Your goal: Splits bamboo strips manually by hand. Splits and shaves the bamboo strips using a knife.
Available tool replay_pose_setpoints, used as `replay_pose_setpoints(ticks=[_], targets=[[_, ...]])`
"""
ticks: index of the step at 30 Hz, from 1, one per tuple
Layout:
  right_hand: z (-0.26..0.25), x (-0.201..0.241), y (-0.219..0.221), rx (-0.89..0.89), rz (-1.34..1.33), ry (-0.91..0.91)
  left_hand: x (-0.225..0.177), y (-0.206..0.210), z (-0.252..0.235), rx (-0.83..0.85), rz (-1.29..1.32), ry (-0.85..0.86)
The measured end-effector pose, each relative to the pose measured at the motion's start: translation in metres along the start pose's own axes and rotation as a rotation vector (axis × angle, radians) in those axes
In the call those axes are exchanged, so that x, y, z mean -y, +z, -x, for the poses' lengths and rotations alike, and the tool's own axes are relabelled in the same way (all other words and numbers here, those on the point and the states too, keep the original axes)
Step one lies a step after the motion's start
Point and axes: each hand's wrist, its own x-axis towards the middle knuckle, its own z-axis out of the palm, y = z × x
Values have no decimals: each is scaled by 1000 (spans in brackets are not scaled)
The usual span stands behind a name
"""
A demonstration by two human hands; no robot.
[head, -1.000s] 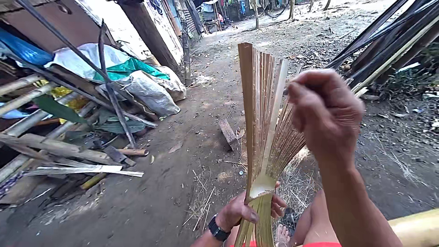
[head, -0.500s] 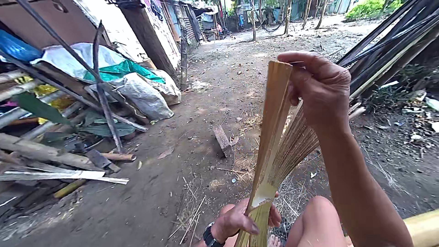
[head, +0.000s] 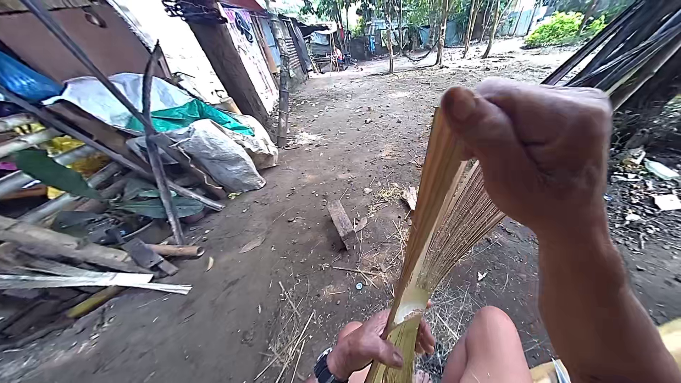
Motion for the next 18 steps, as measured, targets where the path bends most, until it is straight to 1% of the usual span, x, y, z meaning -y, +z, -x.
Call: replay_pose_setpoints(ticks=[2, 3, 4, 6, 9, 11, 12, 14, 17, 18], targets=[[3, 1, -8, -64, -79, -45, 2, 2, 0, 8, -22, -11], [5, -3, -12, -107, -133, -13, 4, 3, 0, 17, -29, -17], [4, -10, -16, -168, -182, 33, 5, 3, 0, 24, -30, -19], [3, -30, -31, -285, -248, 187, 4, 3, 1, 24, -10, -23], [12, -46, -56, -350, -369, 339, 3, -1, 1, 11, 27, -8], [21, -49, -62, -381, -332, 382, 4, -4, 1, 4, 43, -3], [28, -51, -63, -382, -267, 393, 4, -5, 0, 5, 45, 3], [45, -54, -64, -339, -135, 418, 4, -7, 0, 7, 57, 15], [80, -55, -54, -361, -74, 398, 5, -8, 0, -4, 60, 18], [94, -53, -48, -353, -53, 421, 4, -8, 1, -13, 61, 17]])
